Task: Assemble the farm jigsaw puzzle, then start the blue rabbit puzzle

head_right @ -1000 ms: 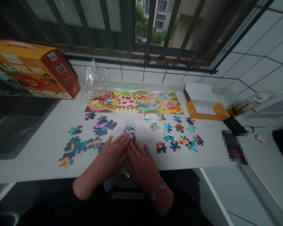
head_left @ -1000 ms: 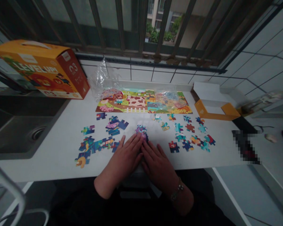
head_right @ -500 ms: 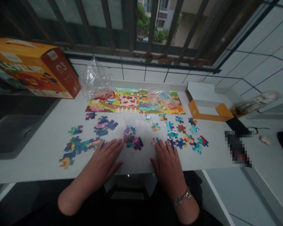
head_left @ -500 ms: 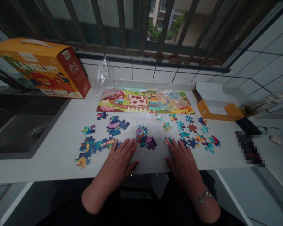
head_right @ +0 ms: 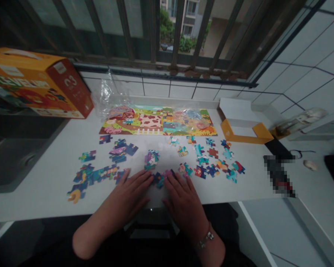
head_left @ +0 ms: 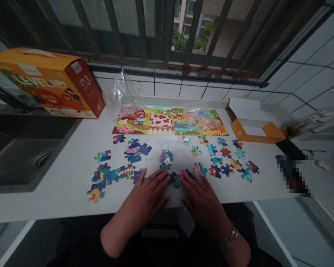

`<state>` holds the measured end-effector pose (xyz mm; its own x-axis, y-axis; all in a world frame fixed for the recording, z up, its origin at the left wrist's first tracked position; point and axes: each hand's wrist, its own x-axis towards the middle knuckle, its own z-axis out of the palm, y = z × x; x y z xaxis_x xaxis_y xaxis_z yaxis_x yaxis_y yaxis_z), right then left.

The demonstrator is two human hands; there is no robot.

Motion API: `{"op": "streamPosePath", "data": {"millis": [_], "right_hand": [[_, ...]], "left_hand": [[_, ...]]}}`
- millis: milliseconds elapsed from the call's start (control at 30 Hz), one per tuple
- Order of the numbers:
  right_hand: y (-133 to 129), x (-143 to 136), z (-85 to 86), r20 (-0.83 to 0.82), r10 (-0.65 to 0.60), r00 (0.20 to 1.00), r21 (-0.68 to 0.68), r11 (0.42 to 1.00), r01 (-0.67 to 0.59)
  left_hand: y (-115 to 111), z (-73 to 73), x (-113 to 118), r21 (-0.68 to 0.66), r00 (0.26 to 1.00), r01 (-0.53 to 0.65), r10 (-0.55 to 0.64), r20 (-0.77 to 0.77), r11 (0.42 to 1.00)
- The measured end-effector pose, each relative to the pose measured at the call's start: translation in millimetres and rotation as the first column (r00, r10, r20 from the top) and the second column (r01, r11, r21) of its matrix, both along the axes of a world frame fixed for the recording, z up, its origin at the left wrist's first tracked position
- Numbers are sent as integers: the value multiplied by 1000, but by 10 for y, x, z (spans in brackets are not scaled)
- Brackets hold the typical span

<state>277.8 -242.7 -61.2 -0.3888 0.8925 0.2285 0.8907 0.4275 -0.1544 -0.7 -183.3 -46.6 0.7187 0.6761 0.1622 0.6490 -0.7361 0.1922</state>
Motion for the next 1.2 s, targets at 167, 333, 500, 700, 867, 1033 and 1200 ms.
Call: {"op": "streamPosePath", "data": {"millis": [167,333,500,700,867,1033,1200], "right_hand": [[67,237,-15,22,-149,989,19,989,148],[196,-55,63,-69,-92,993,123,987,100],[119,-308,97,-115,130,985,68,990,-123],[78,111,-15,-82,46,996,75,996,-40],[331,203,12,-61,-110,992,62,992,114],[671,-264,158,-41,-38,998,-12,999,38],[725,-547,144,-43,71,997,-110,991,-75]], "left_hand": [[-14,13,-284,30,997,-76,76,3,997],[196,19,-94,87,974,-222,225,-25,971],[285,-37,199,44,995,-94,96,-37,995],[103,-8,-89,10,998,-53,53,43,999],[137,58,-248,34,985,-175,174,16,984],[425,61,35,29,960,-279,279,5,960],[619,12,292,-66,980,-198,199,10,978]]}}
